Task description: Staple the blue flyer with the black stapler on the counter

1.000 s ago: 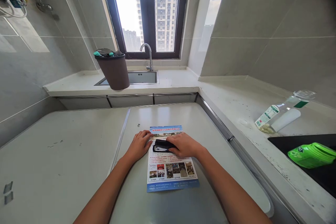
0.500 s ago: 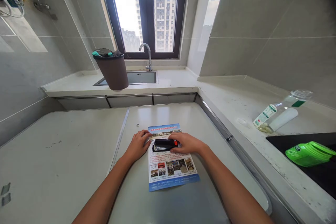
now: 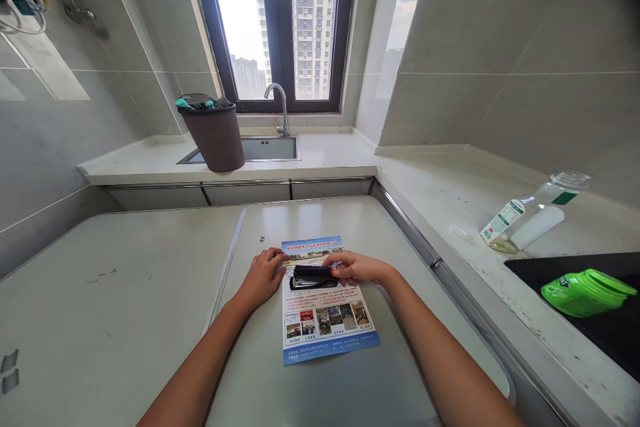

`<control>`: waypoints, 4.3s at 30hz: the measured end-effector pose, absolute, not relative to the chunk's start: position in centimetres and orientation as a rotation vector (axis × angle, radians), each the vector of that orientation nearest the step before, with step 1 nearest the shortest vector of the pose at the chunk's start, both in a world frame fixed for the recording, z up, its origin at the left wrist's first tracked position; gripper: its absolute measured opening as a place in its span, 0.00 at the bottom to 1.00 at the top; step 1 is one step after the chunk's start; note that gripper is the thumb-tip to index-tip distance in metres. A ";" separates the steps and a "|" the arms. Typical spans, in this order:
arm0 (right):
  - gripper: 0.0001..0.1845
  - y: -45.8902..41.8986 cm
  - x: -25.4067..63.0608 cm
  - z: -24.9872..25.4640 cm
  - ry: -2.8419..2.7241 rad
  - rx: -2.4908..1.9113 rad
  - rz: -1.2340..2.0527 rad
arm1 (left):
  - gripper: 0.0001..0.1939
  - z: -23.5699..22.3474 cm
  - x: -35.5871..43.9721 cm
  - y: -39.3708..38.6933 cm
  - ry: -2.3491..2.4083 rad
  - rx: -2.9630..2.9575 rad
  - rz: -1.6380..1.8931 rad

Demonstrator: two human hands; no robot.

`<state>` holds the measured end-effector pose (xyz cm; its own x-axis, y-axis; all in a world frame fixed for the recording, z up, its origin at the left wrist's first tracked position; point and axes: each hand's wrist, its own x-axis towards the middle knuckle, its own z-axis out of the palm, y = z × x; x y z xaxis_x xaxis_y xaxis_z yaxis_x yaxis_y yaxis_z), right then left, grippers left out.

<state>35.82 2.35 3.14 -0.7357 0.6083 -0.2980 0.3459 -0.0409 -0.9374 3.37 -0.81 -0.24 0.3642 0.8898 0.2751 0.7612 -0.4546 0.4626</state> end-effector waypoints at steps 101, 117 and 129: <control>0.10 -1.8 28.9 3.5 -2.278 -0.732 -0.058 | 0.20 1.9 3.7 -1.4 0.642 0.886 1.130; 0.26 -4.0 26.2 3.8 -2.497 -0.690 -0.220 | 0.19 2.7 4.0 -2.7 0.540 1.191 0.992; 0.18 -4.1 26.4 4.2 -2.512 -0.683 -0.339 | 0.27 2.7 3.9 -2.7 0.540 1.309 0.953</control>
<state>26.35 -4.06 4.22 -0.7429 0.4016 0.5356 0.5291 0.8424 0.1023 3.85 -2.73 2.73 0.5324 0.8287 0.1728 -0.2776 -0.0220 0.9605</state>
